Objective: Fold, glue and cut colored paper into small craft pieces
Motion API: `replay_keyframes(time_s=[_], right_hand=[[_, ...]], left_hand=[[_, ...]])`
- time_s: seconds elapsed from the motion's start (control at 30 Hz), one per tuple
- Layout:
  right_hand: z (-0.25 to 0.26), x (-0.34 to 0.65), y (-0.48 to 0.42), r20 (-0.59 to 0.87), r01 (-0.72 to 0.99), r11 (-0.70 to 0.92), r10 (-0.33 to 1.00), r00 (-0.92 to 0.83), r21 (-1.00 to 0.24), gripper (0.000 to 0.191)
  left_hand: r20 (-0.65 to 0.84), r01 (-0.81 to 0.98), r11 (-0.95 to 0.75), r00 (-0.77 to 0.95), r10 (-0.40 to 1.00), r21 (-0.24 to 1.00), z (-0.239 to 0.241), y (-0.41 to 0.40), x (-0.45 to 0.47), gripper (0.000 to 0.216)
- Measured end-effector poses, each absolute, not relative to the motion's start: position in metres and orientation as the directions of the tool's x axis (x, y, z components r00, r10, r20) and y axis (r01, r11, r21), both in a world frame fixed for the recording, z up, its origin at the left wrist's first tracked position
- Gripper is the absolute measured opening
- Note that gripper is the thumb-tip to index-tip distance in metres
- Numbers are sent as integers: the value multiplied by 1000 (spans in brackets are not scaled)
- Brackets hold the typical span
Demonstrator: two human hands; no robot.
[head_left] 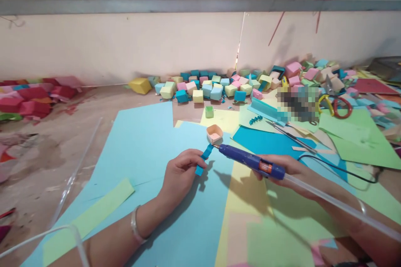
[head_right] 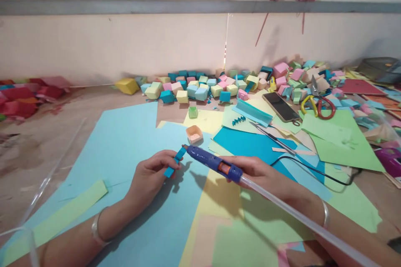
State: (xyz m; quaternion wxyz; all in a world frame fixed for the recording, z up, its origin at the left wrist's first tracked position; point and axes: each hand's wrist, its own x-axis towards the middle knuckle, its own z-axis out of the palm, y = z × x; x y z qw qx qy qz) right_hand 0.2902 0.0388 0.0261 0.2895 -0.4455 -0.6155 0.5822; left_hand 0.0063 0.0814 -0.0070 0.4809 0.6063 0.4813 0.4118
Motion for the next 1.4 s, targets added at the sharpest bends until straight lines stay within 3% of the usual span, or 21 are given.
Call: replay_keyframes(time_s=[0.17,0.27,0.5,0.8,1.4], right_hand=[[17,287,39,-192,59,-188,846,-497,-980,34],[7,286,39,-202,2,-238,817,-540,-971,35],[-4,282,38,-232,-26,-283,831,-506,-959,31],[7,276,33,-241,-13,-283,841,-485,-959,25],[5,275,32,-278,22,-303,841,-464,-953,22]], left_hand=[[124,204,-145,112,986,968,-13,85,3,32],[252,247,-266,87,964,932,-16,88,2,36],[453,374,-506,226,863,777,-15,90,1,42],[517,393,-605,315,796,692,-18,88,0,42],[540,393,-653,368,757,648,-19,87,0,34]])
